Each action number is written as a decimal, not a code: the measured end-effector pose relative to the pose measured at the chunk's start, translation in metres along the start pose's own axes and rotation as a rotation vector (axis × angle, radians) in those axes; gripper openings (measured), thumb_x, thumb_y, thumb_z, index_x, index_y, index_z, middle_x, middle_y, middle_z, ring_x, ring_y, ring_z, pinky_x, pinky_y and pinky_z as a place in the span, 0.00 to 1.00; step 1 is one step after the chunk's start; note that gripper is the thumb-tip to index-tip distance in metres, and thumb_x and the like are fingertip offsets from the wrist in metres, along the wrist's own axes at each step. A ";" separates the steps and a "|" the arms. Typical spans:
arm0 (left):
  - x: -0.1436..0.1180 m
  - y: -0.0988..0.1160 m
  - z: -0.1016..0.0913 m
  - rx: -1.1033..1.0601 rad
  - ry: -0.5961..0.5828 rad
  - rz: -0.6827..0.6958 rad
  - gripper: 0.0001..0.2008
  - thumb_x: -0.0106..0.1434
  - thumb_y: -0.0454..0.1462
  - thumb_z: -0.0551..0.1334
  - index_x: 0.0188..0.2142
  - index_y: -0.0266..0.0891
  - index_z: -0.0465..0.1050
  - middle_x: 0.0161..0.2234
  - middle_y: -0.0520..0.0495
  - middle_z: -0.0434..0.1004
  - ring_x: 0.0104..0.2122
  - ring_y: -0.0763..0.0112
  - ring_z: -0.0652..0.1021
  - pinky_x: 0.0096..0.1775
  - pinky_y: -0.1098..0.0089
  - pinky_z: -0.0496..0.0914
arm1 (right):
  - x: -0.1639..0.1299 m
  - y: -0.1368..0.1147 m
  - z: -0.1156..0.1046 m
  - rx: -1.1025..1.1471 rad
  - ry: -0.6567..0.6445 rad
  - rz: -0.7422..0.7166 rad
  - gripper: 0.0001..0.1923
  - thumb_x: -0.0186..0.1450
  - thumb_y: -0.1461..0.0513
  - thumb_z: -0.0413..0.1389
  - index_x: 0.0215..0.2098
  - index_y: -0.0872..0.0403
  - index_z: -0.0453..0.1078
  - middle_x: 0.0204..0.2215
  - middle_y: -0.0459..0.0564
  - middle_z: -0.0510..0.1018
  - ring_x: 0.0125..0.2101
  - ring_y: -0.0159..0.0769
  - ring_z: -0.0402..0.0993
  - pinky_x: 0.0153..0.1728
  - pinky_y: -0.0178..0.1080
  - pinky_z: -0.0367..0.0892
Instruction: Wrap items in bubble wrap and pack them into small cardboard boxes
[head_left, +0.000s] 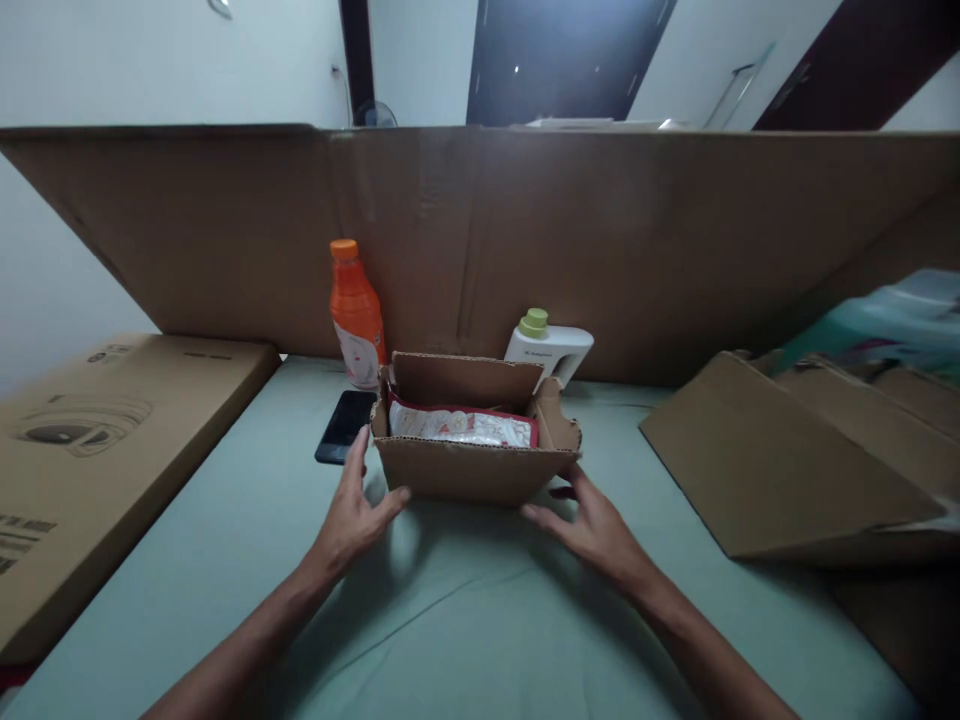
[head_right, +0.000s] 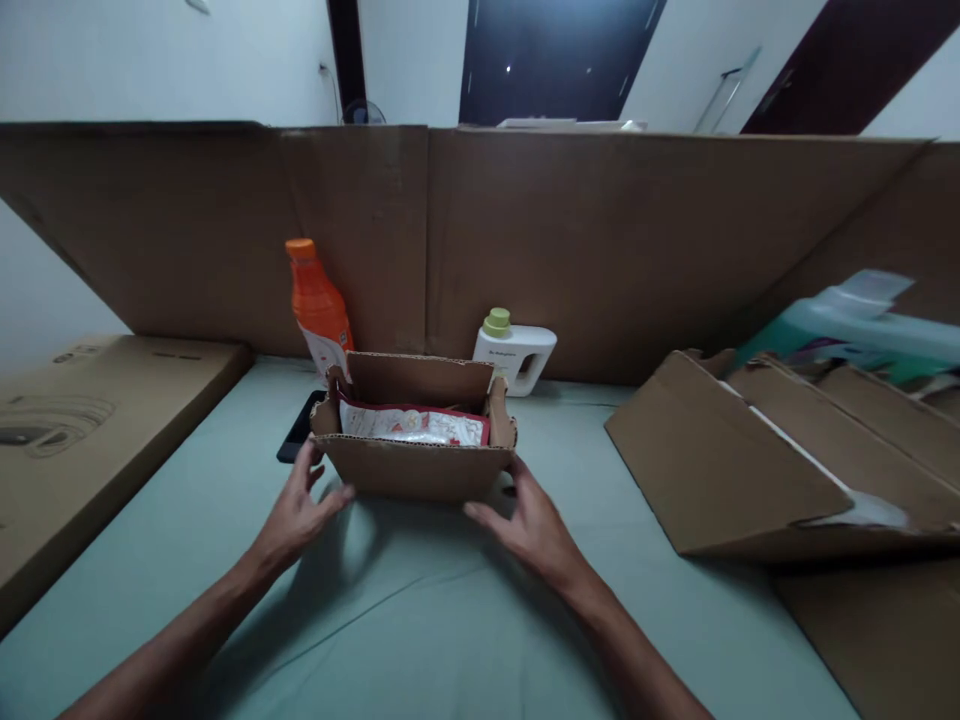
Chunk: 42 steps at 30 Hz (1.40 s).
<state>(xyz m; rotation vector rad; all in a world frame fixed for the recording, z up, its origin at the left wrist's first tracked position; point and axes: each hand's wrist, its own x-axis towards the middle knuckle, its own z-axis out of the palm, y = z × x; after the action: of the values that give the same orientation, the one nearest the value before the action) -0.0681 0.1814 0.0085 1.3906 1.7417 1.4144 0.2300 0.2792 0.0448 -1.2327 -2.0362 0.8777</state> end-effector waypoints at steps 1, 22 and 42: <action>0.008 0.002 0.010 -0.085 -0.009 -0.024 0.44 0.60 0.49 0.67 0.69 0.40 0.49 0.66 0.32 0.60 0.65 0.47 0.65 0.62 0.46 0.63 | 0.007 0.002 0.011 0.066 -0.015 0.003 0.36 0.60 0.47 0.61 0.62 0.53 0.63 0.53 0.59 0.77 0.46 0.49 0.78 0.44 0.47 0.74; -0.092 0.029 -0.027 -0.331 0.024 -0.124 0.29 0.58 0.48 0.69 0.55 0.38 0.67 0.56 0.36 0.74 0.58 0.53 0.74 0.59 0.57 0.67 | -0.100 -0.048 0.037 -0.024 0.121 0.070 0.28 0.61 0.44 0.57 0.49 0.55 0.73 0.45 0.59 0.82 0.43 0.56 0.78 0.42 0.52 0.74; -0.153 0.021 0.030 -0.099 -0.227 -0.241 0.39 0.59 0.56 0.64 0.64 0.44 0.59 0.46 0.43 0.81 0.46 0.56 0.82 0.43 0.64 0.76 | -0.187 0.041 -0.006 0.208 0.119 -0.162 0.71 0.45 0.46 0.74 0.75 0.49 0.38 0.71 0.61 0.52 0.69 0.57 0.52 0.67 0.56 0.52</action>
<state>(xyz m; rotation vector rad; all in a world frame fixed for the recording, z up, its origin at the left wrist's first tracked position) 0.0199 0.0532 -0.0146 1.1935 1.6088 1.1495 0.3288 0.1252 -0.0119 -0.9694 -1.8688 0.8919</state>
